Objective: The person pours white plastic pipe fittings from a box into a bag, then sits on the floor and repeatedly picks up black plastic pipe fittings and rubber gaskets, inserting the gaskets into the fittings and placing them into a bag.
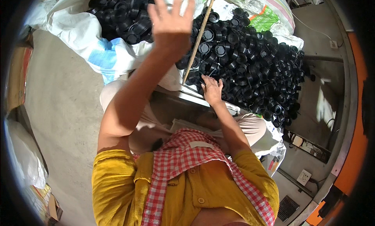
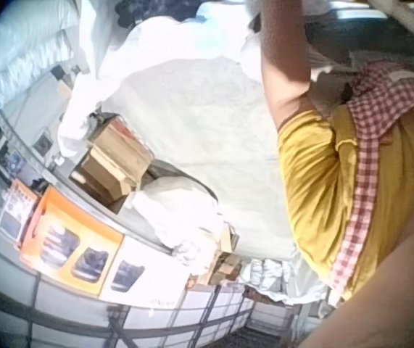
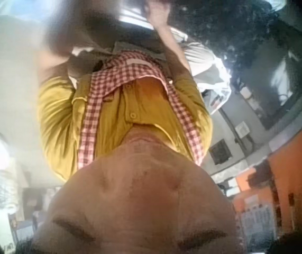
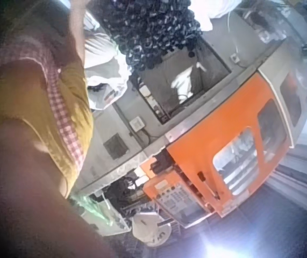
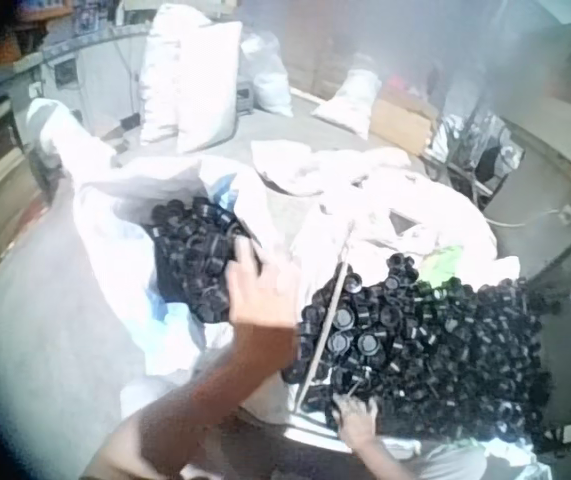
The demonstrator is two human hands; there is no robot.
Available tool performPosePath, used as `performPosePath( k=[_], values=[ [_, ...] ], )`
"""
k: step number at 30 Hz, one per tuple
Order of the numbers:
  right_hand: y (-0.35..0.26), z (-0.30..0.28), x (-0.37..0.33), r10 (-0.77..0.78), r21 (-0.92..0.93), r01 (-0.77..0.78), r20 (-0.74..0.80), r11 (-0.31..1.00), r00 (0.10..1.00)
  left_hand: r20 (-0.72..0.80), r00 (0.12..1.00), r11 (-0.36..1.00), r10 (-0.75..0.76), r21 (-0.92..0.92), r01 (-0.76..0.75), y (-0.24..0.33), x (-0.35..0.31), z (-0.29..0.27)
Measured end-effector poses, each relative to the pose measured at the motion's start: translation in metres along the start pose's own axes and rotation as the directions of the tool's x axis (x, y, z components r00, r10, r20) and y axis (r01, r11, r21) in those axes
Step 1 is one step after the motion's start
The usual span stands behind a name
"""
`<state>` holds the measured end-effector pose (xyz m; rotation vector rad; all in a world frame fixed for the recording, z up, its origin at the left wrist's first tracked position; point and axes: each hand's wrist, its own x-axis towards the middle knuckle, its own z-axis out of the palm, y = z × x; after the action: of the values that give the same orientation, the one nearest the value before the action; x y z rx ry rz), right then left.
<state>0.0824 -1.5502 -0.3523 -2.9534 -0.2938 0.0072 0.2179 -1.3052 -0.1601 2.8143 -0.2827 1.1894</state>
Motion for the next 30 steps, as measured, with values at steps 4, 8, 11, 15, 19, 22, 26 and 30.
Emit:
performPosePath(
  k=[4,8,11,15,19,22,26,30],
  values=[
    [-0.003,-0.019,0.012,0.082,0.101,-0.074,-0.077,0.992,0.994,0.38,0.922,0.786,0.068,-0.59,0.185,0.024,-0.027,0.004],
    [0.019,-0.047,0.012,0.442,0.626,-0.169,-0.311,0.761,0.842,0.697,0.669,0.559,0.261,-0.673,0.484,0.028,-0.03,0.005],
    [0.006,-0.091,0.016,0.734,0.988,0.111,0.001,-0.104,0.679,0.842,0.501,0.487,0.2,-0.529,0.695,0.048,-0.049,0.015],
    [-0.023,-0.141,0.004,0.529,0.934,0.208,-0.025,-0.29,0.848,0.881,0.119,-0.069,0.457,-0.098,0.993,0.057,-0.032,-0.004],
    [-0.042,-0.15,-0.022,0.182,0.891,0.102,-0.201,0.443,0.962,0.849,0.303,-0.323,0.433,-0.168,0.931,0.053,-0.026,-0.001],
    [-0.046,-0.147,-0.012,0.338,0.995,0.081,-0.057,-0.059,0.94,0.789,0.367,-0.371,0.493,-0.191,0.909,0.053,-0.029,-0.003],
    [-0.051,-0.152,-0.011,0.246,0.987,-0.112,0.082,0.111,0.966,0.662,0.424,-0.41,0.618,-0.189,0.892,0.056,-0.038,-0.008],
    [-0.04,-0.158,-0.001,0.251,0.863,-0.226,0.12,0.452,0.961,0.495,0.672,-0.319,0.55,-0.619,0.717,0.062,-0.056,0.004]
  ],
)
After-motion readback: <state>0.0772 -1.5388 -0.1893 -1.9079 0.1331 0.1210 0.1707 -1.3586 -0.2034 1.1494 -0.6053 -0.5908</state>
